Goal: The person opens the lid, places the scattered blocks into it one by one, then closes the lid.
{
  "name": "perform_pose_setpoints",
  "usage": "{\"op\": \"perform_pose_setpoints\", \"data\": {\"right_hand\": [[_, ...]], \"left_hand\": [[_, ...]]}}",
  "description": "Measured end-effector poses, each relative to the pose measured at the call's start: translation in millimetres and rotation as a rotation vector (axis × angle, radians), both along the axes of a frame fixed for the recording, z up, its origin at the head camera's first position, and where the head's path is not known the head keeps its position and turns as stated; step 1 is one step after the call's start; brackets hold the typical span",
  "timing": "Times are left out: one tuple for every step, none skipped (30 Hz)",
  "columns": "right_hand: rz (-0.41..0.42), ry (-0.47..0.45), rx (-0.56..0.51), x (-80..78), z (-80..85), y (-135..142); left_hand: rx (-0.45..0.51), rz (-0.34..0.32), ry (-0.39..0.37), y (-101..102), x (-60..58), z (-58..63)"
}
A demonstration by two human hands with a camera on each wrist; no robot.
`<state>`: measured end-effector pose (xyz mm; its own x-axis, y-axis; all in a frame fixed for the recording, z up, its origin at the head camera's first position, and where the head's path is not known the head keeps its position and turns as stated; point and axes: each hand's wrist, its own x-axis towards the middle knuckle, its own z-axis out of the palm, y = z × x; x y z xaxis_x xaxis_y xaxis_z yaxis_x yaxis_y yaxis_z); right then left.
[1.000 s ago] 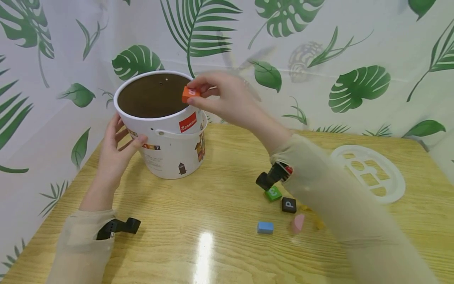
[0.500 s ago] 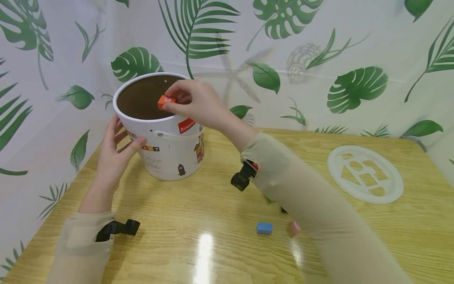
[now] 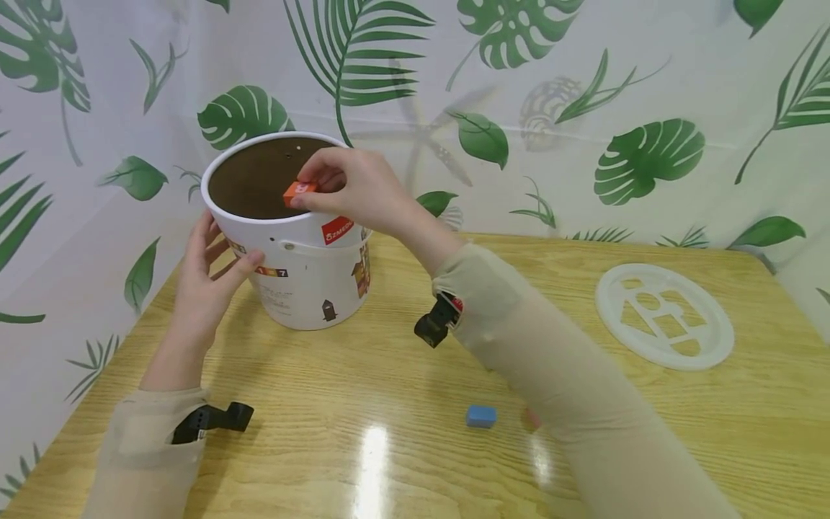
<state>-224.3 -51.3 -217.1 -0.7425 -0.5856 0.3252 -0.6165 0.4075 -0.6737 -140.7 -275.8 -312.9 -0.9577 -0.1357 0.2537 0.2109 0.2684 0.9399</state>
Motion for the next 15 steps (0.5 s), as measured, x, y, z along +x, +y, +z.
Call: {"op": "perform_pose_setpoints", "data": {"right_hand": [[0.001,-0.004,-0.001,0.7,0.0,0.0],[0.001,-0.010,0.000,1.5,0.1,0.0],[0.002,-0.014,-0.001,2.2,0.1,-0.1],[0.002,-0.017,0.000,2.9,0.2,0.1],[0.004,-0.020,-0.002,3.7,0.3,0.3],[0.006,-0.019,-0.002,4.3,0.4,0.5],[0.008,-0.019,-0.003,4.8,0.4,0.7],[0.009,-0.021,-0.002,5.3,0.4,0.9],[0.012,-0.019,-0.003,5.7,0.1,1.2],[0.014,-0.018,-0.002,6.1,-0.1,1.5],[0.016,-0.015,-0.003,6.5,-0.4,1.8],[0.016,-0.013,0.000,6.7,-0.7,2.0],[0.017,-0.015,0.000,7.1,-1.0,2.1],[0.018,-0.015,0.000,7.6,-1.4,2.4],[0.017,-0.012,0.002,8.1,-1.7,2.6]], "left_hand": [[0.001,0.002,0.001,0.2,1.0,-0.3],[0.001,0.003,0.001,0.4,1.9,-0.7],[0.001,0.005,0.002,0.6,2.9,-1.1],[0.000,0.007,0.002,0.8,3.9,-1.5],[0.001,0.008,0.003,1.1,4.7,-1.8],[0.002,0.009,0.004,1.3,5.4,-2.1],[0.002,0.010,0.005,1.5,5.9,-2.5],[0.002,0.010,0.005,1.7,6.5,-3.0],[0.001,0.011,0.007,1.8,6.9,-3.4],[0.002,0.010,0.007,2.0,7.3,-3.8],[0.003,0.010,0.009,2.1,7.8,-4.2],[0.002,0.011,0.010,2.2,8.3,-4.7],[0.003,0.012,0.012,2.4,8.9,-5.1],[0.004,0.012,0.015,2.6,9.6,-5.6],[0.005,0.012,0.019,2.8,10.2,-6.0]]}}
